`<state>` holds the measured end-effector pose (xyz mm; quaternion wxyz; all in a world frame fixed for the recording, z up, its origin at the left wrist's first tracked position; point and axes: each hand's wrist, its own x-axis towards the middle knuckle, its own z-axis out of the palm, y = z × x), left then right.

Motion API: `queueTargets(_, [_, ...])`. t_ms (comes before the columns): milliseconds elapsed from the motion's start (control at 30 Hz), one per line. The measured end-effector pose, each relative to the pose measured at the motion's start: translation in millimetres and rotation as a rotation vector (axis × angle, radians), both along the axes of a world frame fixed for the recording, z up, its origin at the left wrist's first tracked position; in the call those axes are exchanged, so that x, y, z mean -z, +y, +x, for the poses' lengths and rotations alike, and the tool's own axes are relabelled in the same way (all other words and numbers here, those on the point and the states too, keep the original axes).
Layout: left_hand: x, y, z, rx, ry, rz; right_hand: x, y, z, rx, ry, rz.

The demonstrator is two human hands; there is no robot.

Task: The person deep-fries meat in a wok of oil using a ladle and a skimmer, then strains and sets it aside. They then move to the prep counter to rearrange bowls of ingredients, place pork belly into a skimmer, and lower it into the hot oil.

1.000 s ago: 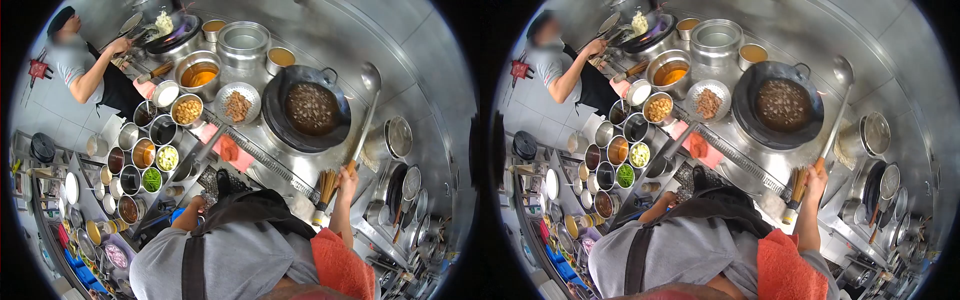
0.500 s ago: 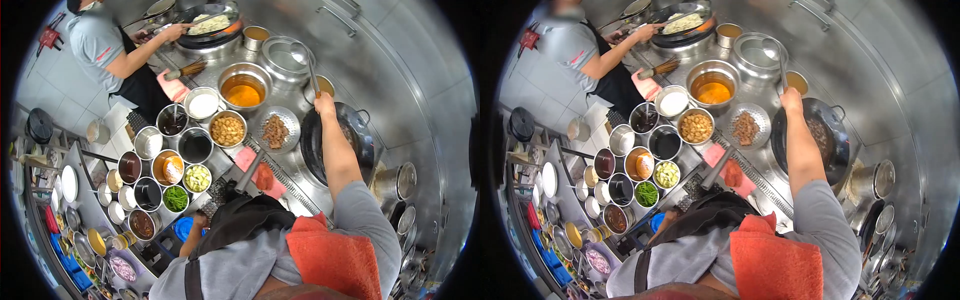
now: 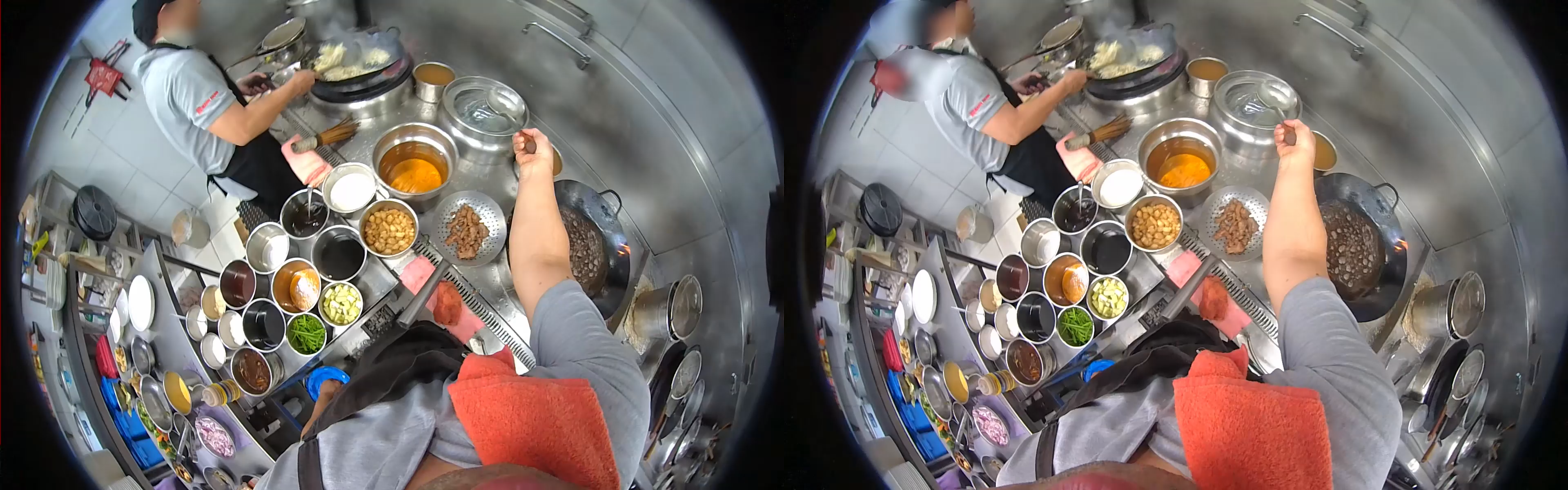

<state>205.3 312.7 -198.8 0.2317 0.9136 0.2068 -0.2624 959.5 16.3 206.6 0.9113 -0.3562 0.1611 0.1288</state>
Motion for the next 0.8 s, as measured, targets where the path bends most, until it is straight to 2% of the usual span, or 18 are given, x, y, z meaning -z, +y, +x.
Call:
queueTargets(100, [-9,-1,14,0.104,-0.06,0.085,-14,-52,3,0.061,-0.033,0.065])
queueTargets(267, [-12,-2,48,0.37,-0.163,0.222,-41,-165,-38,0.256,-0.091,-0.052])
queueTargets(333, [-10,-9,65,0.425,-0.093,0.206,-44,-219,-63,0.218,-0.139,-0.331])
queueTargets(367, [-5,-13,71,0.441,-0.034,0.198,-42,-249,-75,0.251,-0.112,-0.342])
queueTargets(433, [-1,-24,75,0.519,-0.115,0.138,-34,-308,-100,0.186,-0.118,-0.591])
queueTargets(467, [4,-30,75,0.491,-0.168,0.104,-24,-340,-110,0.211,-0.082,-0.603])
queueTargets(533, [5,-50,72,0.488,-0.198,0.061,-6,-400,-140,0.145,0.022,-0.908])
queueTargets(567, [5,-59,71,0.514,-0.203,0.047,1,-426,-159,0.164,0.048,-0.91])
queueTargets(633, [3,-73,71,0.566,-0.204,0.037,11,-473,-200,-0.007,0.155,-1.479])
queueTargets(733, [19,-92,76,0.722,-0.158,0.082,30,-519,-272,-0.045,0.182,-1.708])
queueTargets(800, [17,-110,84,0.546,0.105,-0.045,31,-532,-318,-0.105,0.196,-1.859])
